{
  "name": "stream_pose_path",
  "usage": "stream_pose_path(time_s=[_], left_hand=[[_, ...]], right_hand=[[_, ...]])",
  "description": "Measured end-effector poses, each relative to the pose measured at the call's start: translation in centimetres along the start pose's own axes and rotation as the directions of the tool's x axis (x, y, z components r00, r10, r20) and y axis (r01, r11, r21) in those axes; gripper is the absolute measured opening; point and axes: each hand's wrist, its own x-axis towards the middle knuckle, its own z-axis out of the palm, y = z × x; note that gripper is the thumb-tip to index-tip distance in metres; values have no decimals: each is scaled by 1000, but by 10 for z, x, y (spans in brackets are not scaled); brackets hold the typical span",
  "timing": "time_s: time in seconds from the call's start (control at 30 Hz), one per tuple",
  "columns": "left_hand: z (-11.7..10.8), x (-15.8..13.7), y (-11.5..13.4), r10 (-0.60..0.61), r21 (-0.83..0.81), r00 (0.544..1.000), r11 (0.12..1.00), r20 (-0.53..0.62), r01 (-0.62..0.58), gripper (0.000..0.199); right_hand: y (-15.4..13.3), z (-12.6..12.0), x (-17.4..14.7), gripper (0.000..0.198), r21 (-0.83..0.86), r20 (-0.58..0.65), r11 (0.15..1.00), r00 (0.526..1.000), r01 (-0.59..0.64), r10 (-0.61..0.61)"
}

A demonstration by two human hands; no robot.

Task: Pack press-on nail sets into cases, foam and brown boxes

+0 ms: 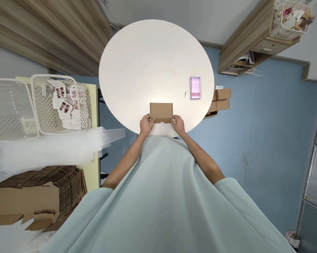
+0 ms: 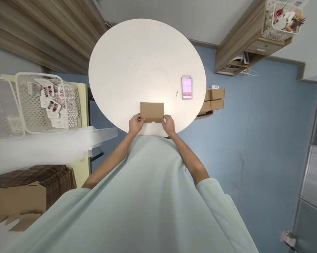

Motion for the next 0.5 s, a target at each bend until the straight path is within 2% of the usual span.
stream_pose_path(time_s=[0.1, 0.27, 0.37, 0.5], left_hand=[[-13, -14, 7, 21, -96, 998, 995, -59, -26, 40], [-32, -35, 13, 40, -120, 998, 992, -39, -45, 39], [-31, -38, 10, 5, -144, 1000, 990, 16, -3, 42], [-22, -35, 3, -35, -219, 999, 975, 24, 39, 44]], right_hand=[[-4, -14, -11, 35, 105, -29, 994, 999, 29, -27], [-4, -39, -29, 42, 198, -67, 978, 997, 60, -48], [2, -44, -29, 49, 211, -56, 976, 998, 50, -39], [12, -39, -22, 54, 251, -11, 968, 1000, 21, -19]])
